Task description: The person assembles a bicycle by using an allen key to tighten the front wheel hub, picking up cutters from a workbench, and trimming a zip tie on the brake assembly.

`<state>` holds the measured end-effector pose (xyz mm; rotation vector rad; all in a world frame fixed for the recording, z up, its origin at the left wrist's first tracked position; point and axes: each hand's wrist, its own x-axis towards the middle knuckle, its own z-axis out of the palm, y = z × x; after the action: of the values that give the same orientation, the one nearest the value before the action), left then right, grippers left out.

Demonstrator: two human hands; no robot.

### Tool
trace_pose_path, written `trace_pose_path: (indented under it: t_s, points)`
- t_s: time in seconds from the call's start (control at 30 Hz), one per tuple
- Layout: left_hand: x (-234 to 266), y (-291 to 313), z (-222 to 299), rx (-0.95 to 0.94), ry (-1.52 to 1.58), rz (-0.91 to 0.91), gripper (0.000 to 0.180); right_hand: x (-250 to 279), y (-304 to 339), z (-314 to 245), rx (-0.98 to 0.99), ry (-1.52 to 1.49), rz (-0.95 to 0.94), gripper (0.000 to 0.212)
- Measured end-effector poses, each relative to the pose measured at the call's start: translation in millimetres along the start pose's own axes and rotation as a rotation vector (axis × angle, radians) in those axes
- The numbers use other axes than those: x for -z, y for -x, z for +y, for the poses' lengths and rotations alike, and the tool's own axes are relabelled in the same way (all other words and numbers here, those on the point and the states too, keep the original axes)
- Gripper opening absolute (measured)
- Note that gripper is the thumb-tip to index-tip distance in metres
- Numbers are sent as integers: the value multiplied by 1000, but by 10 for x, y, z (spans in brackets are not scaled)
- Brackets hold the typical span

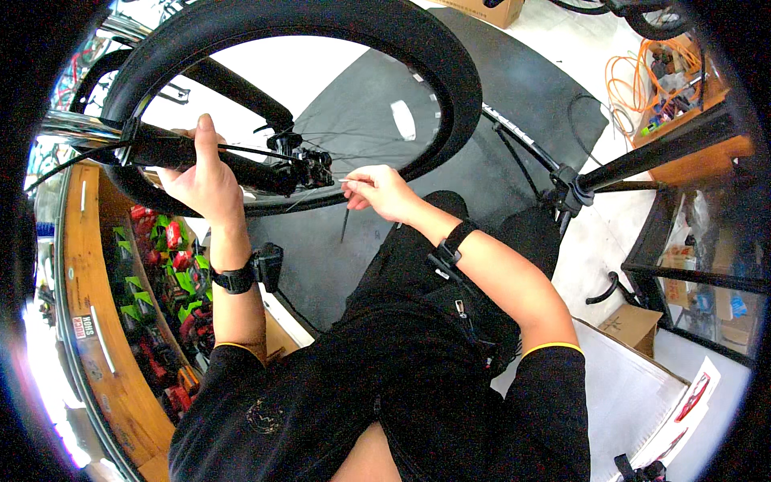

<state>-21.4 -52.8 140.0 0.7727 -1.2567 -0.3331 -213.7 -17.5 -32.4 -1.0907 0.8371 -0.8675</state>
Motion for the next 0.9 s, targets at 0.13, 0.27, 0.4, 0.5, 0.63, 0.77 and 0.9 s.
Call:
trace_pose_path:
  t_s: [0.13,0.27,0.4,0.5,0.63,0.77,0.9]
  points:
    - [-3,-23,-36,-51,-24,-4,30,-33,-47,77,60,-65,-65,21]
    - [-42,-11,25,-1,19,11,30,5,-87,91,101,-61,-124,22]
    - [-38,-22,30,-24,-23,20,29,63,-96,33,69,-28,-180,23]
    - [-112,-17,95,-46,-56,54,18,43,-77,6,-2,-85,-182,23]
    - [-133,-21,123,-22,-15,55,15,25,-138,50,63,-82,-195,22]
    - [-122,-24,116,0,2,54,16,-48,-129,94,106,-128,-159,22]
    - [-105,-27,73,-11,-34,67,17,-92,-71,58,-75,-431,-204,25]
